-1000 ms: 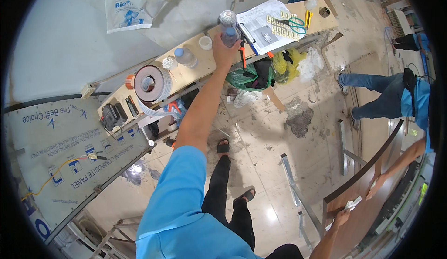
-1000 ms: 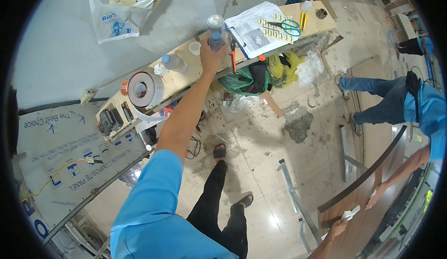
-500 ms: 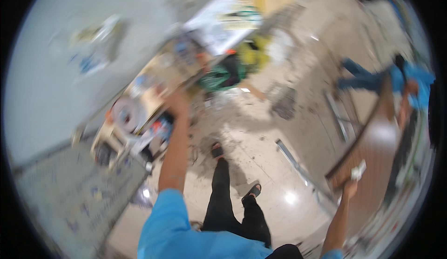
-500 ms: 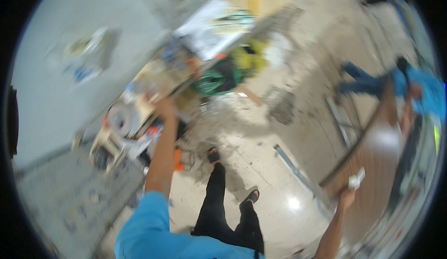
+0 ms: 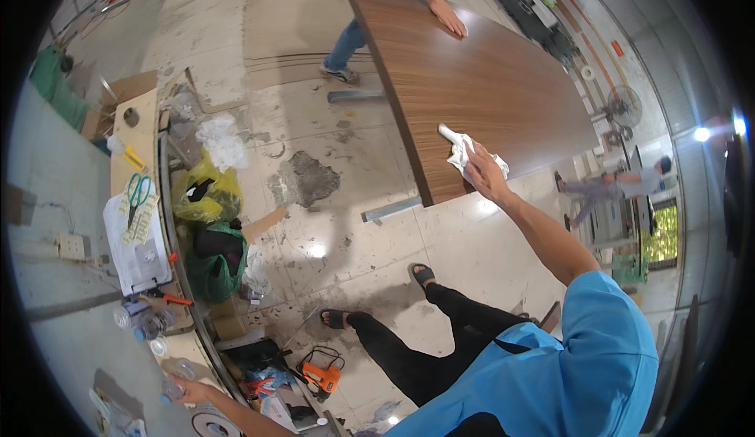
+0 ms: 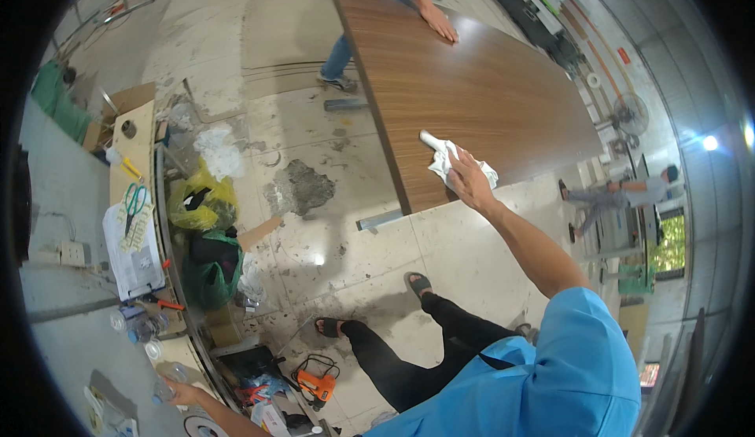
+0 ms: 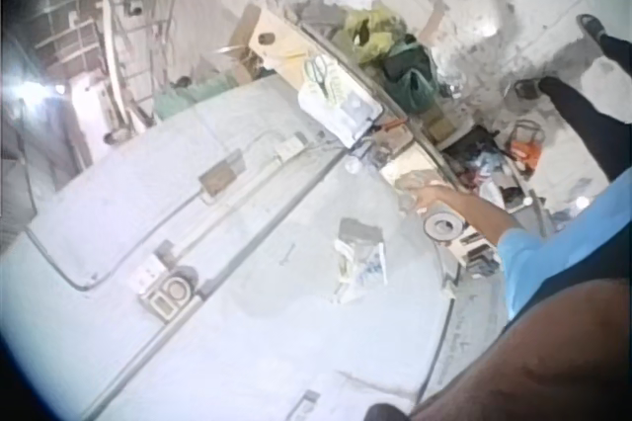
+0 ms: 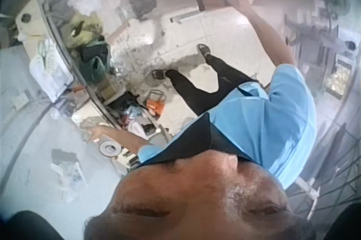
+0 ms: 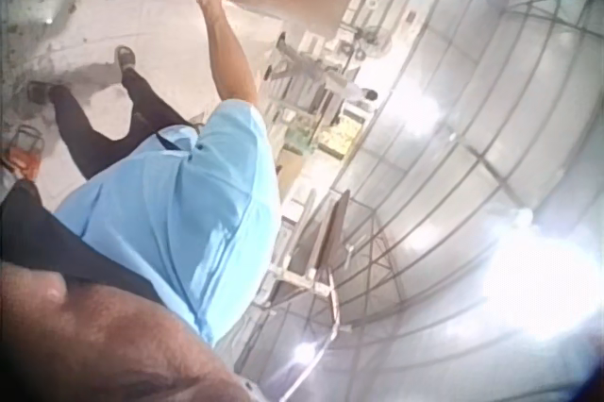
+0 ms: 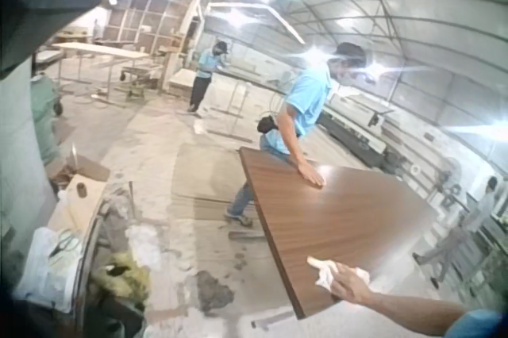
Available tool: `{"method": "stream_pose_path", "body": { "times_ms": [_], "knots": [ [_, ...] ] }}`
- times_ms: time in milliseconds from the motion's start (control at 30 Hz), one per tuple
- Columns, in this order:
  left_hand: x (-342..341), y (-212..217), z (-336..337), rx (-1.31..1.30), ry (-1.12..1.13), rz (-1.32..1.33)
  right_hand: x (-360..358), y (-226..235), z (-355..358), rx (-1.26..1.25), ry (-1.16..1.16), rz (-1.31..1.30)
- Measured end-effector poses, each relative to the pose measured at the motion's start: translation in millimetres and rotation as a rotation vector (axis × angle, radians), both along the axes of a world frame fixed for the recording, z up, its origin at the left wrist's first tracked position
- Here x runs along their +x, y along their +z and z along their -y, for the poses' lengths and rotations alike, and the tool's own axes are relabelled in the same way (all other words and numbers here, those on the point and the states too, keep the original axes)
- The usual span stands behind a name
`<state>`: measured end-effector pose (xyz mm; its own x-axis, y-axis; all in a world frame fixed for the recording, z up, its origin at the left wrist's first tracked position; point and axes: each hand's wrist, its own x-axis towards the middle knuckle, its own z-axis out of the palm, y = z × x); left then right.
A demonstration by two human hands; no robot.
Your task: The person wipes the surface of a large wooden table using a white cloth and a water bottle. They repeatedly pour water onto the cloth and wipe different sections of the table while other workers are present in the background.
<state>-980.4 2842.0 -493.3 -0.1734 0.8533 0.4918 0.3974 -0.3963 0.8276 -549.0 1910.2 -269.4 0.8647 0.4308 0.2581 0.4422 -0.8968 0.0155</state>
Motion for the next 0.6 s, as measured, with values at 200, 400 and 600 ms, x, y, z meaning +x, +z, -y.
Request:
{"method": "stream_pose_path", "body": {
  "times_ms": [200, 400, 600],
  "knots": [
    [5, 109, 108, -0.165, -0.111, -0.020, 56, 56, -4, 0.241, -0.631, -0.320],
    [27, 203, 261, -0.487, -0.052, -0.310, 69, 1, -158, 0.074, 0.293, -0.024],
    [88, 293, 394, -0.351, -0.398, -0.423, 148, 81, 89, -0.015, -0.578, -0.160]
  ]
}}
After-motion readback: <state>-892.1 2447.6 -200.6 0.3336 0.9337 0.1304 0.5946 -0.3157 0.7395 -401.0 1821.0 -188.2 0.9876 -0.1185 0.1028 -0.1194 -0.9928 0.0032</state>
